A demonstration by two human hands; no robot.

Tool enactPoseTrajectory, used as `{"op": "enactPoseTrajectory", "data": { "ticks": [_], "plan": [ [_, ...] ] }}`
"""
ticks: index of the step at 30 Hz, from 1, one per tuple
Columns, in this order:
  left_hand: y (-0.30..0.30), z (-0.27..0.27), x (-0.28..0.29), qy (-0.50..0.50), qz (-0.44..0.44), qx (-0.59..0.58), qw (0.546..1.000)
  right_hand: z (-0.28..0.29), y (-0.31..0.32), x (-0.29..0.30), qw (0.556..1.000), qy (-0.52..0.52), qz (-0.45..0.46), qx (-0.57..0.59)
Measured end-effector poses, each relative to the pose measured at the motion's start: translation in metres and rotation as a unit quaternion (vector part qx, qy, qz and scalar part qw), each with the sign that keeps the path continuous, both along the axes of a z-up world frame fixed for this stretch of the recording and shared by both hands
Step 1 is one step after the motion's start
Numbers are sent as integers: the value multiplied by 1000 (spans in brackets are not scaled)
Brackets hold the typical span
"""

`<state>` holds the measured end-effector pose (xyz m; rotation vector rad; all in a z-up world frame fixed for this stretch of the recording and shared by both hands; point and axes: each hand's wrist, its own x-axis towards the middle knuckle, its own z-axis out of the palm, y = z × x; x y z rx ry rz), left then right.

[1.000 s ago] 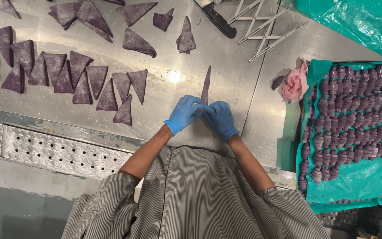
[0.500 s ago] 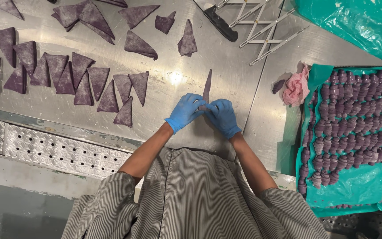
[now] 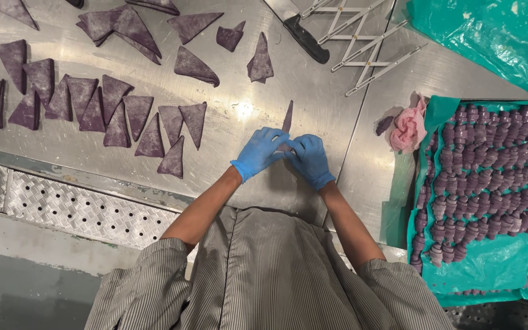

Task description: The person is seen folding and rolling dough to make croissants.

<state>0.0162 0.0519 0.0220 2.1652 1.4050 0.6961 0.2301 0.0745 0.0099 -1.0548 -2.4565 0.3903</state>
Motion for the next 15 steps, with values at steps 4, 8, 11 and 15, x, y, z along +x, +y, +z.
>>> {"op": "enactPoseTrajectory", "data": {
  "ticks": [4,8,11,15],
  "plan": [
    [5,-2,10,-10,-58,24,998,12,-6,-4,999,1,-41,9],
    [8,-4,20,-45,0,-56,997,35,-21,-7,988,94,-120,-29],
    [-3,-19,31,-324,109,-257,904,32,-25,-8,953,216,-133,-164],
    [-24,-21,34,-634,183,-445,605,22,-20,-1,843,369,-83,-382]
  ]
}}
